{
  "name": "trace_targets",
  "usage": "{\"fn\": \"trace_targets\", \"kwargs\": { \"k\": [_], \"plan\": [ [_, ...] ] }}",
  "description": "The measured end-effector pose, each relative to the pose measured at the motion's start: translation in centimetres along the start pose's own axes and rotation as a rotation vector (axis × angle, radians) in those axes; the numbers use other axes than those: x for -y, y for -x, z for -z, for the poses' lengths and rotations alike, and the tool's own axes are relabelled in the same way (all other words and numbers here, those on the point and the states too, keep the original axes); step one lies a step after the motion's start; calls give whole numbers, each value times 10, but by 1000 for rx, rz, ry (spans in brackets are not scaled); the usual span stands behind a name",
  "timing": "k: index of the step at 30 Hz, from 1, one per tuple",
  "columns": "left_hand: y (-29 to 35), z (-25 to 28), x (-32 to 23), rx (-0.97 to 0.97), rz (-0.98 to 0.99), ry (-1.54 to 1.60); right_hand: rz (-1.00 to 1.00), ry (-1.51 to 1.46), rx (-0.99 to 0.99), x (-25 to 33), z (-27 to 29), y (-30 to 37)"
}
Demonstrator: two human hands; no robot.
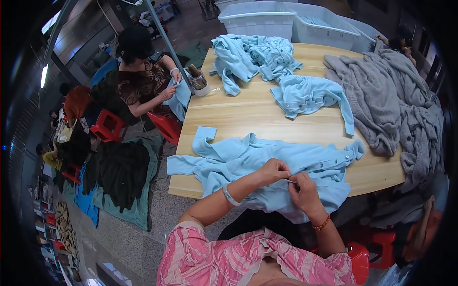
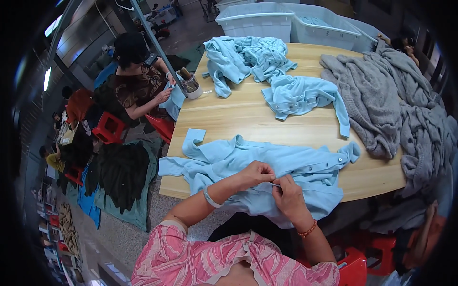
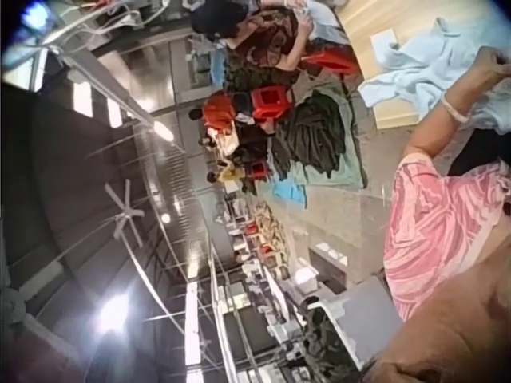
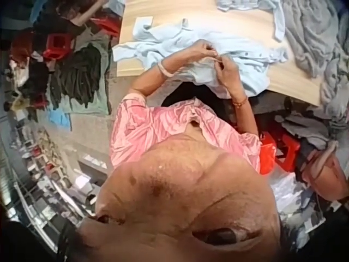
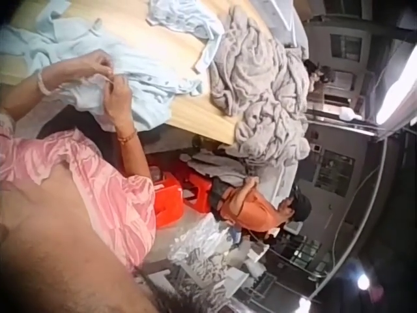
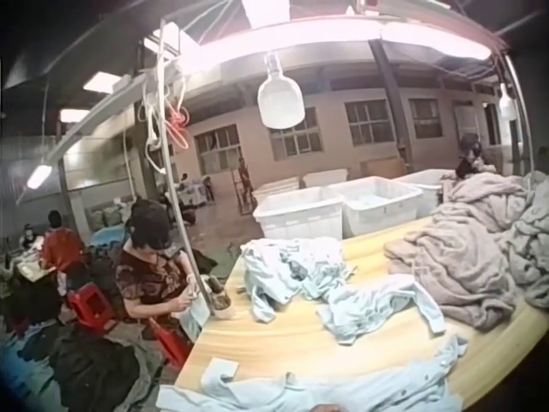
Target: Inspecting and trimming loose threads from light blue shirts at a factory workbench.
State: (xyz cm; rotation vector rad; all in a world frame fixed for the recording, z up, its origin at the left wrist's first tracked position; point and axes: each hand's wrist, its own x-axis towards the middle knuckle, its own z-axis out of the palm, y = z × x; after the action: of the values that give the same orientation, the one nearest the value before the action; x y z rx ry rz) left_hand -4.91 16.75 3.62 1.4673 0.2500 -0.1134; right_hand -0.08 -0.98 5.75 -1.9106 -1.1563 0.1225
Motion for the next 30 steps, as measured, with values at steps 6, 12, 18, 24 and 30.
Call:
{"fn": "trace_targets", "kwargs": {
  "k": [6, 12, 18, 24, 30],
  "plan": [
    [5, 8, -1, 60, 149, 133, -65, -99, -142, 5, -10, -1],
    [3, 11, 7, 93, 109, 23, -10, 45, -115, -5, -11, 1],
    [13, 4, 11, 27, -270, -325, -26, 25, -60, -13, -7, -1],
    [14, 2, 7, -63, -349, -563, -58, -34, 30, -14, 0, -4],
    [14, 4, 6, -20, -260, -506, 32, -59, 19, -17, 2, -5]
  ]
}}
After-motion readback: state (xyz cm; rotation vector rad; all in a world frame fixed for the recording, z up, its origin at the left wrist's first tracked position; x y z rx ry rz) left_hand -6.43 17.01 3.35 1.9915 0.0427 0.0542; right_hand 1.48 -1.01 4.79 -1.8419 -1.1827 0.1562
